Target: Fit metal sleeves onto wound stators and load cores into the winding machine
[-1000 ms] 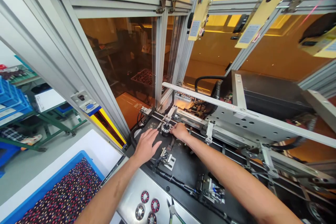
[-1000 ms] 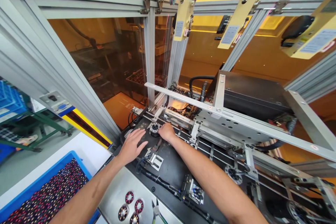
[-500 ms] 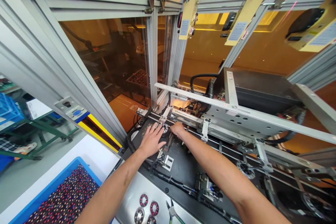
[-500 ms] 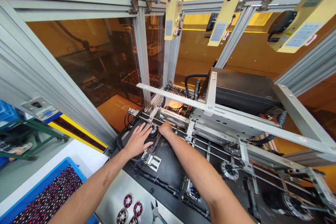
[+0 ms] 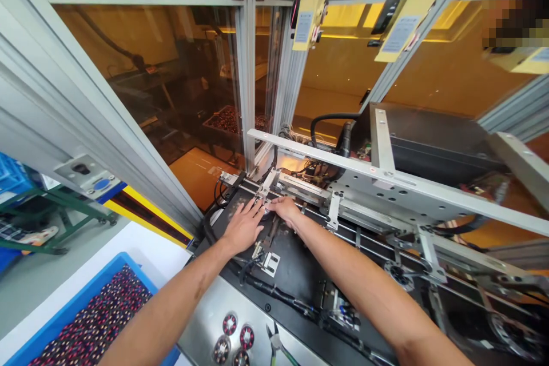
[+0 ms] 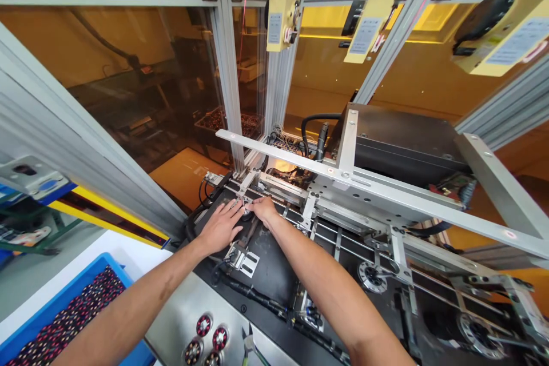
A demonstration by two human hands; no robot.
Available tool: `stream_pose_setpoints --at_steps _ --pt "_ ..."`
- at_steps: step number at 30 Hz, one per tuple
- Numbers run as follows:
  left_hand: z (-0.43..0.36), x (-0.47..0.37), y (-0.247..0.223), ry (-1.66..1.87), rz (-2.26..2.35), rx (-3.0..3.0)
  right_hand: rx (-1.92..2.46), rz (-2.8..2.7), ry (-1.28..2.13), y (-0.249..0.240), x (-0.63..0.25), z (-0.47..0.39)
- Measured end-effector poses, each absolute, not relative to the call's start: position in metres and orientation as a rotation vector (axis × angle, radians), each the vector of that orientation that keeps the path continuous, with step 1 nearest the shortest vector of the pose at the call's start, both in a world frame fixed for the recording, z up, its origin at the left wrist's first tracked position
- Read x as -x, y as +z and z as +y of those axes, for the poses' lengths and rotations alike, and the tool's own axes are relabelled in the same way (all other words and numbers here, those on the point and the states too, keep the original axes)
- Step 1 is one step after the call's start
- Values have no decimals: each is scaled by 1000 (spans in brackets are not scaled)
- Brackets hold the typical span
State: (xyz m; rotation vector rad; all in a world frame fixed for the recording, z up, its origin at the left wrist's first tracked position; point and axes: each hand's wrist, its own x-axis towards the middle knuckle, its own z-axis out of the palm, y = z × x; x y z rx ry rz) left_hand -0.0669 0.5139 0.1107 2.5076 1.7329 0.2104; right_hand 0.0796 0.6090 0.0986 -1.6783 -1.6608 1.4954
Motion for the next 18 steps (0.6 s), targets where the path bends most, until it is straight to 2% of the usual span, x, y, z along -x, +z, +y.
stream_pose_setpoints --at_steps 7,12,15,18 --pt "513 67 119 89 1756 -2508 1545 -2053 1139 144 -96 575" --pt "514 71 117 84 1705 -2497 1338 -2353 837 176 -205 520" --pt "516 73 118 91 1665 -2492 1429 -2385 587 172 -276 505" --pt "518 74 123 100 1656 -2480 1399 -2467 445 153 -305 504"
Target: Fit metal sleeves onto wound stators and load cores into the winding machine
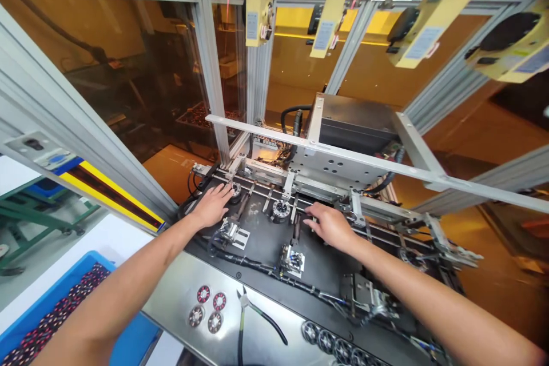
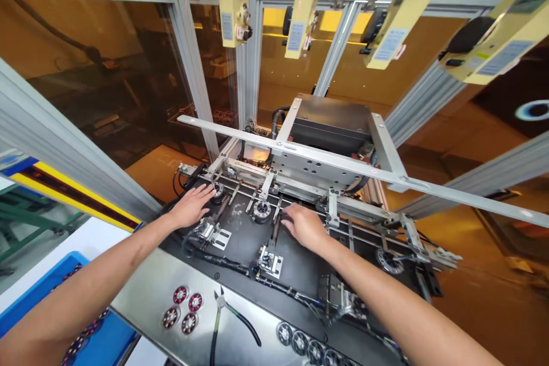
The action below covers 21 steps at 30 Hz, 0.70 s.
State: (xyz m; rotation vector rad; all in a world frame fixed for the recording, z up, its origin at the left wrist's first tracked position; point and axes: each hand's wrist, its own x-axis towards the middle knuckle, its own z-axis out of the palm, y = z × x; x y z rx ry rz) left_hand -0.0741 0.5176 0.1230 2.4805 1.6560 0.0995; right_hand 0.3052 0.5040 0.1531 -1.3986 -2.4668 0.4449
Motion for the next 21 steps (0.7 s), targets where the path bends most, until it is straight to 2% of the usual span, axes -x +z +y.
stream_pose_setpoints --at_steps 6,12,17,21 --pt "499 71 154 292 1794 -2434 1151 -2621 386 127 -269 514" --pt "443 33 186 588 1828 -2452 1219 -2578 453 115 -259 512" --pt "430 -28 165 576 1657 -2501 1571 -2367 596 112 -268 524" --pt "451 -63 132 464 1572 -2491 1940 -2183 931 109 -262 552"
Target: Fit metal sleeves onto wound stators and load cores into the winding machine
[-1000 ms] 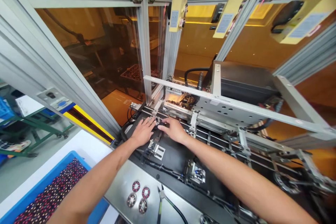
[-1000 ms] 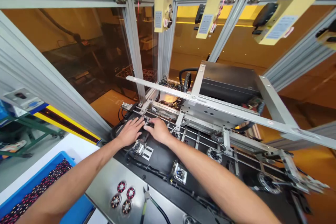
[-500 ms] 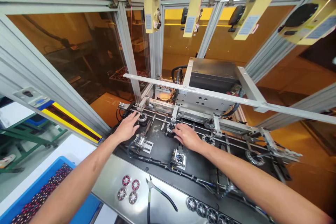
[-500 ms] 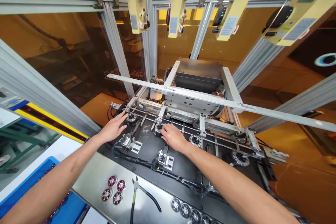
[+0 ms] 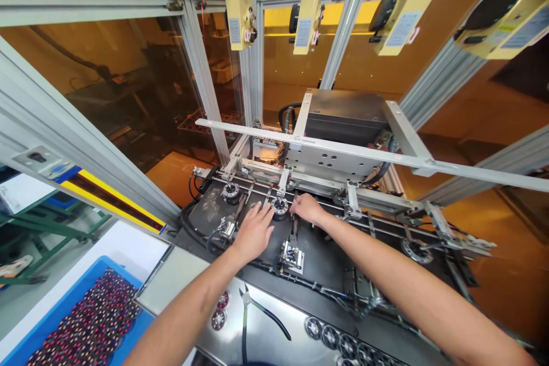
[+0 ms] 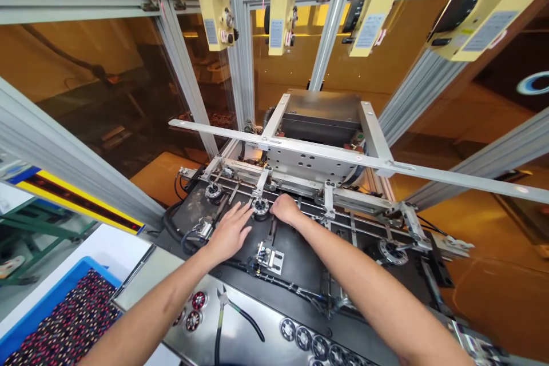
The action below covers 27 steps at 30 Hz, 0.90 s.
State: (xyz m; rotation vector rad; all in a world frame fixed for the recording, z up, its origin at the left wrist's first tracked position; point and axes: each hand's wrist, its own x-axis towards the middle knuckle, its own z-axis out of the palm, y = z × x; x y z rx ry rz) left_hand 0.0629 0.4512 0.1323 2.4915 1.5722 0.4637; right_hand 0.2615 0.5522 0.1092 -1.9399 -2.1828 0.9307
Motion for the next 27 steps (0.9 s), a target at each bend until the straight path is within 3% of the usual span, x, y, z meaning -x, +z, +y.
stream_pose_setpoints --at_steps 6,27 --pt "470 -77 114 307 1526 -2480 2209 -1836 1299 102 -245 577" --pt "476 -81 118 63 1500 -2505 1946 -1685 1308 123 -243 564"
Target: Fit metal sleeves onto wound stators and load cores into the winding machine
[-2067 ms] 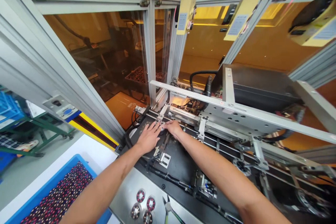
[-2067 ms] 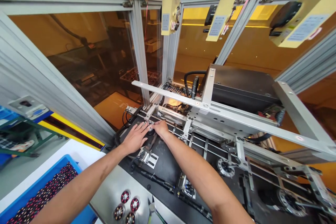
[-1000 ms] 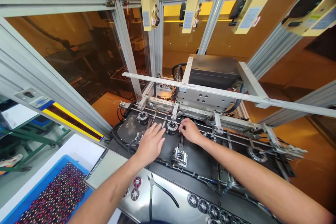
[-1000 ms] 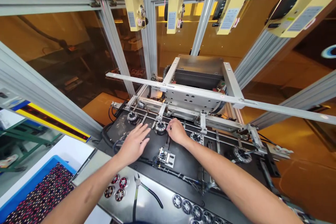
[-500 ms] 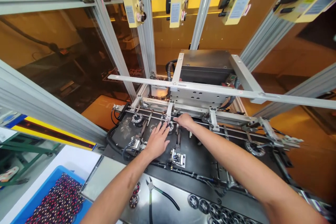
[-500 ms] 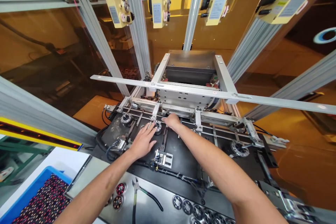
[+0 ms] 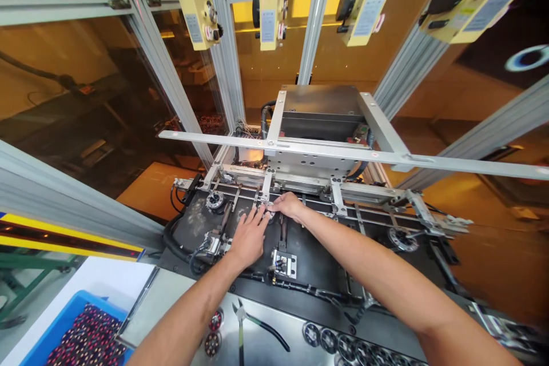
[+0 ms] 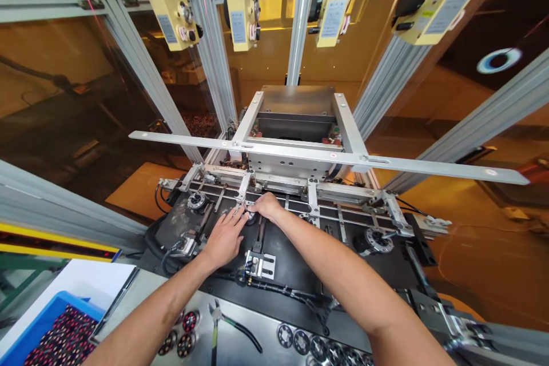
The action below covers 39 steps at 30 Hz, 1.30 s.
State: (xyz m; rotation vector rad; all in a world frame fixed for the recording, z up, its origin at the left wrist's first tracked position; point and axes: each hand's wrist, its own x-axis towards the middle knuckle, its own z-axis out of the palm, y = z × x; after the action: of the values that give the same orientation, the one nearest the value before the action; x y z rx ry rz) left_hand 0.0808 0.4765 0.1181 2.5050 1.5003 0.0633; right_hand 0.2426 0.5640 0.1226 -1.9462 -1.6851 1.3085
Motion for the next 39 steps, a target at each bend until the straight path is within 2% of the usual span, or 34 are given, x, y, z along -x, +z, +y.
stream_pose_setpoints --at_steps 5,10,15,21,28,33,39 --pt "475 -81 121 63 1512 -2536 1700 -1911 1163 168 -267 518" --pt "478 -79 119 105 1505 -2549 1590 -2012 887 204 -370 450" --pt "482 -77 124 138 1492 -2580 1734 -2004 539 163 -446 434" --pt "472 -85 156 115 1499 -2597 1474 -2226 415 115 -428 442" --pt "459 -137 192 146 1317 -2686 1449 -2188 379 107 -421 447" --pt "469 -193 182 -60 1021 -2734 1692 -2012 491 108 -425 463" --pt "478 -219 167 -322 953 -2760 1911 -1670 803 112 -415 503"
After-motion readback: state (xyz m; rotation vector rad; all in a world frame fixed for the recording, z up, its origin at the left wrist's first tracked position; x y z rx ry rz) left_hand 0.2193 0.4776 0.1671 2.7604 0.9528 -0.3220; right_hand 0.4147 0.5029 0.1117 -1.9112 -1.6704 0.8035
